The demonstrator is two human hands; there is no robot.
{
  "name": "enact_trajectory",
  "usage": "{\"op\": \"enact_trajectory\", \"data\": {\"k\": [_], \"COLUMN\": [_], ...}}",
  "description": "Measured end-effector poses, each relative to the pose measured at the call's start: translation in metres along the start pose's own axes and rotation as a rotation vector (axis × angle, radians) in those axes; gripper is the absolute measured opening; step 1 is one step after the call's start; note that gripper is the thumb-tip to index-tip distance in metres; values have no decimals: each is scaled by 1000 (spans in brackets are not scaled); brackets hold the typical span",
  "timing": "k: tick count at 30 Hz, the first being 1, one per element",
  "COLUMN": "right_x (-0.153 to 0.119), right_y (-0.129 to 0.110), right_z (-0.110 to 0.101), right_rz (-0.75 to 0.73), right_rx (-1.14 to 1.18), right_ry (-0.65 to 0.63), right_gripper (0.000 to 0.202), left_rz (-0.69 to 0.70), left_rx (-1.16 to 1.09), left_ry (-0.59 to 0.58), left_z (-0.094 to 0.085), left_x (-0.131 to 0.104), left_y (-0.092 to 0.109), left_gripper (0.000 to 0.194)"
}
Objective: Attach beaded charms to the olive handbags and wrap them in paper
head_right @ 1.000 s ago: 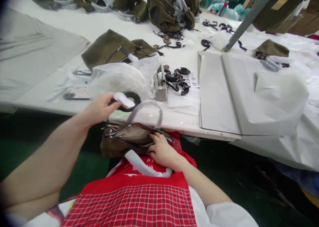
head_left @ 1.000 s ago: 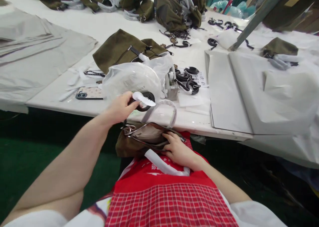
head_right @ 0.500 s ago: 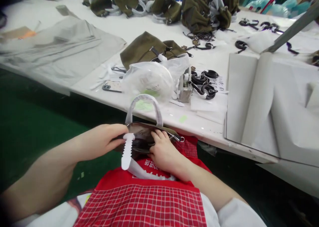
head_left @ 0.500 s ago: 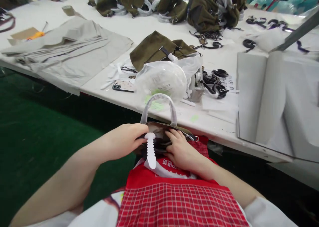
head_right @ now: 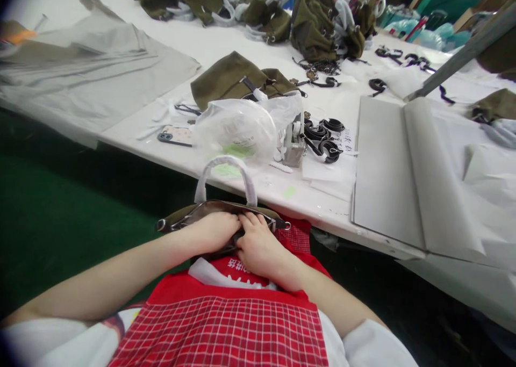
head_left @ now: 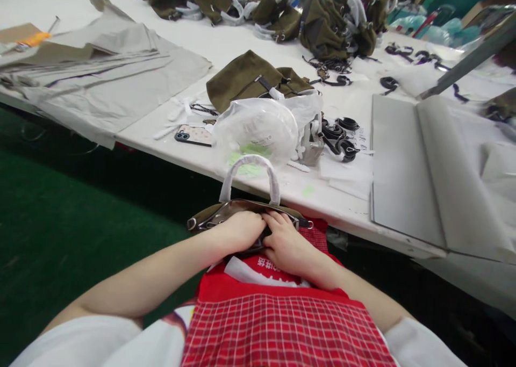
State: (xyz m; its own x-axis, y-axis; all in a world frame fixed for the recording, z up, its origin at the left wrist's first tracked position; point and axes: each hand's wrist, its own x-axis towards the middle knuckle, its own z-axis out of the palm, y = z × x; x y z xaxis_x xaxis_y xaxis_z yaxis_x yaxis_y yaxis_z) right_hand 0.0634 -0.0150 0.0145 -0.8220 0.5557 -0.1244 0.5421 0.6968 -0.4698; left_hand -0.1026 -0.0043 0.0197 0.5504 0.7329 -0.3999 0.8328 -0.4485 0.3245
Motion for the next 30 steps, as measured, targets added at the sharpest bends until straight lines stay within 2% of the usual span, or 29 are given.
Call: {"op": "enact_trajectory", "data": {"k": [2,4,7,9,11,14,19,22,24,26,30], "right_x": [-3,-6,-9,-10,-10,-8,-8,-11,-12,-12,-5], "right_y": [5,11,18,21,22,22,32,44,51,55,62], "right_z": [1,2,5,5,5,4,9,12,13,13,6], "right_rz": [30,74,136,149,150,154,145,210,249,263,281], "right_rx": [39,70,98,119,139,157,177,185,195,214,299], "right_ry": [25,34,25,23,24,29,65,110,138,161,197], "right_gripper": [20,19,19,19,18,18,16,15,14,14,19], "left_rz": [102,98,-132,-269,-306,-208,-51,4,43,57,-36], "left_rx": [-64,-140,-175,-190,-237,-272,-157,-196,-215,-217,-226], "left_ry": [132,323,660,778,789,706,475,399,398,449,575], "left_z": [-21,-42,-55,-49,-36,-15,4,7,9,13,24], "left_x": [-17,-37,-66,-81,-91,-94,-74,-59,-50,-40,-13], "left_y": [-5,-16,-38,-50,-57,-53,-30,-25,-31,-42,-71], "left_gripper": [18,21,25,25,25,31,32,31,36,37,30]}}
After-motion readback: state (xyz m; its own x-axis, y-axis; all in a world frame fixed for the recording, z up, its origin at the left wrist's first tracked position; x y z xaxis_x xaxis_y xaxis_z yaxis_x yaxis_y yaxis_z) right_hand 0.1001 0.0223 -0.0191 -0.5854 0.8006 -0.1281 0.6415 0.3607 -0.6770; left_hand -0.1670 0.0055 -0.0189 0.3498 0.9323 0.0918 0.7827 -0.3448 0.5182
